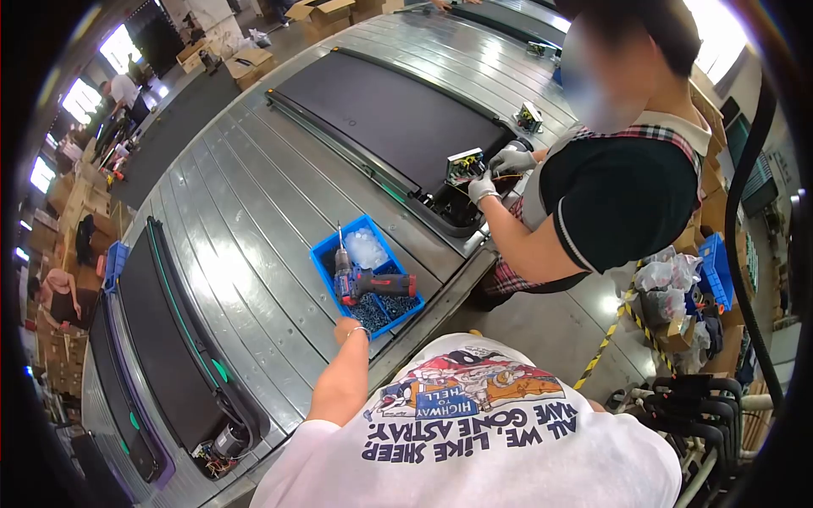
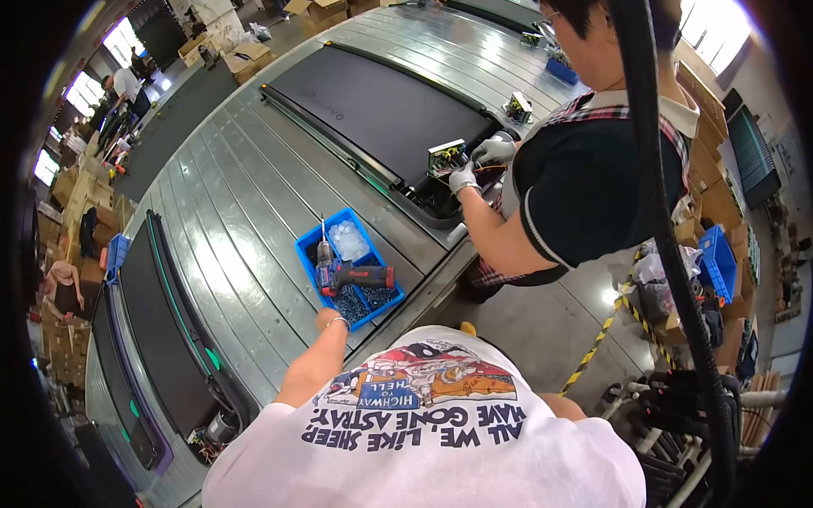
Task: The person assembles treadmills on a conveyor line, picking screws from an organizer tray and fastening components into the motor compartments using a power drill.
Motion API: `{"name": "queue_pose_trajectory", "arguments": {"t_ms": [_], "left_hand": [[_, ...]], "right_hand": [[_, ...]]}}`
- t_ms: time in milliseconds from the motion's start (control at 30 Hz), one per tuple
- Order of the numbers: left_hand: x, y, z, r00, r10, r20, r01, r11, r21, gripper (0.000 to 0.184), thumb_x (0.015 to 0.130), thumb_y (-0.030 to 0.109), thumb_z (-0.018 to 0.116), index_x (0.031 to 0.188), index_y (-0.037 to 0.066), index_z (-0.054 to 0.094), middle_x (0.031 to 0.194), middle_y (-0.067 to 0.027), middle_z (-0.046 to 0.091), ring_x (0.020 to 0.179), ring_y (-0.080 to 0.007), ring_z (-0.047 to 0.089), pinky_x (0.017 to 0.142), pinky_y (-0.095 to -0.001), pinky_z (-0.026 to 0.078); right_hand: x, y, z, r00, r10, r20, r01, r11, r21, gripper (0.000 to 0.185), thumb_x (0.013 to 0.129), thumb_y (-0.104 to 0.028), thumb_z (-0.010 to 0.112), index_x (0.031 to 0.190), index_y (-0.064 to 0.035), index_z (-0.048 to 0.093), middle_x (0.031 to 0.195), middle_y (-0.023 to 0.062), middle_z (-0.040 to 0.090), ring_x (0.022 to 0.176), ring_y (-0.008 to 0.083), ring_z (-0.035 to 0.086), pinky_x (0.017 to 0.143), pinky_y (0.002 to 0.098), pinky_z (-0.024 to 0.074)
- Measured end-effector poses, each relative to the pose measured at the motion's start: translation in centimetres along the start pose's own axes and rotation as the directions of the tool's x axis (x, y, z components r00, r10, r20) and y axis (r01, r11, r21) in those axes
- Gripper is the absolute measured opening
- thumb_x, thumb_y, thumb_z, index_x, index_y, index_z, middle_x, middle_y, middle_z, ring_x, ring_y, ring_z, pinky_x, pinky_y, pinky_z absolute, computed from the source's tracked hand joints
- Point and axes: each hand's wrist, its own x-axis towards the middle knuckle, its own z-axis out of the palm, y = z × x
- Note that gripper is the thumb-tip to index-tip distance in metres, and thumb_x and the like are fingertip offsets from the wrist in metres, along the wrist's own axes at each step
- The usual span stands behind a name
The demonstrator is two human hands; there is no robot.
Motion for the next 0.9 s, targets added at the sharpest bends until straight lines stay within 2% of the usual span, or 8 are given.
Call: {"name": "queue_pose_trajectory", "arguments": {"t_ms": [133,233,433,667,700,767,833,900], "left_hand": [[-2.3,0.4,-0.3,0.998,0.05,-0.023,-0.046,0.987,0.152,0.045,0.092,0.026,0.036,0.091,-0.004,0.069,0.097,-0.024,0.067,0.09,-0.0412,0.065,0.08,-0.0504,0.05],[-5.1,3.1,-3.1,0.995,-0.094,-0.039,0.097,0.993,0.062,0.046,0.092,0.026,0.034,0.09,-0.004,0.069,0.097,-0.0237,0.067,0.091,-0.0409,0.065,0.081,-0.0502,0.049],[-5.2,3.2,-3.1,0.99,-0.121,-0.069,0.123,0.992,0.02,0.048,0.093,0.026,0.033,0.091,-0.004,0.069,0.099,-0.0239,0.067,0.092,-0.0409,0.064,0.082,-0.0495,0.049],[-4.7,2.1,-2.2,0.989,0.141,-0.036,-0.128,0.961,0.244,0.041,0.095,0.02,0.032,0.089,-0.002,0.066,0.09,-0.023,0.068,0.086,-0.0389,0.067,0.072,-0.0473,0.054],[-5.3,2.7,-3.0,0.997,0.081,0.002,-0.08,0.978,0.192,0.037,0.094,0.018,0.034,0.092,-0.001,0.065,0.09,-0.0224,0.068,0.086,-0.0375,0.067,0.071,-0.0468,0.054],[-4.0,1.5,-1.6,0.983,0.185,0.009,-0.18,0.943,0.281,0.028,0.092,0.015,0.04,0.098,-0.001,0.062,0.093,-0.0221,0.068,0.086,-0.0364,0.067,0.072,-0.0454,0.055],[-5.2,2.4,-3.1,0.995,0.099,0.023,-0.101,0.984,0.149,0.029,0.091,0.014,0.041,0.1,-0.003,0.062,0.092,-0.0222,0.068,0.086,-0.037,0.067,0.074,-0.044,0.055],[-5.2,1.8,-2.8,0.984,0.179,0.02,-0.18,0.97,0.167,0.033,0.092,0.017,0.038,0.101,-0.003,0.063,0.096,-0.0238,0.066,0.093,-0.0369,0.065,0.079,-0.0448,0.053]], "right_hand": [[2.5,-0.7,1.1,0.996,0.051,0.079,-0.045,0.996,-0.074,0.025,0.078,-0.022,0.062,0.096,-0.0056,0.068,0.1,0.0169,0.067,0.092,0.031,0.065,0.08,0.0372,0.0525],[3.0,-0.6,1.6,0.994,0.057,0.095,-0.047,0.993,-0.105,0.025,0.079,-0.021,0.062,0.097,-0.0053,0.067,0.1,0.0169,0.067,0.092,0.031,0.065,0.08,0.0371,0.0525],[2.5,-0.1,1.8,0.993,0.04,0.107,-0.027,0.993,-0.117,0.025,0.08,-0.021,0.061,0.099,-0.0047,0.066,0.101,0.017,0.066,0.091,0.0309,0.065,0.079,0.0368,0.0524],[-0.2,1.4,2.0,0.993,-0.027,0.117,0.046,0.986,-0.16,0.026,0.081,-0.02,0.06,0.1,-0.004,0.065,0.101,0.0171,0.066,0.09,0.0308,0.065,0.079,0.0366,0.0523],[-0.6,1.5,2.2,0.991,-0.05,0.125,0.071,0.984,-0.165,0.026,0.081,-0.02,0.06,0.1,-0.0039,0.064,0.101,0.0171,0.066,0.09,0.0308,0.065,0.079,0.0365,0.0523],[-0.8,1.6,2.8,0.985,-0.093,0.146,0.117,0.979,-0.167,0.026,0.081,-0.02,0.059,0.101,-0.0037,0.064,0.101,0.0171,0.065,0.09,0.0307,0.065,0.078,0.0364,0.0523],[-0.2,1.8,3.3,0.978,-0.129,0.162,0.155,0.974,-0.164,0.026,0.081,-0.02,0.059,0.101,-0.0036,0.064,0.101,0.0172,0.065,0.09,0.0307,0.065,0.078,0.0364,0.0523],[0.9,2.3,3.6,0.973,-0.142,0.183,0.175,0.968,-0.18,0.026,0.081,-0.02,0.059,0.102,-0.0034,0.063,0.101,0.0172,0.065,0.09,0.0307,0.064,0.078,0.0363,0.0523]]}}
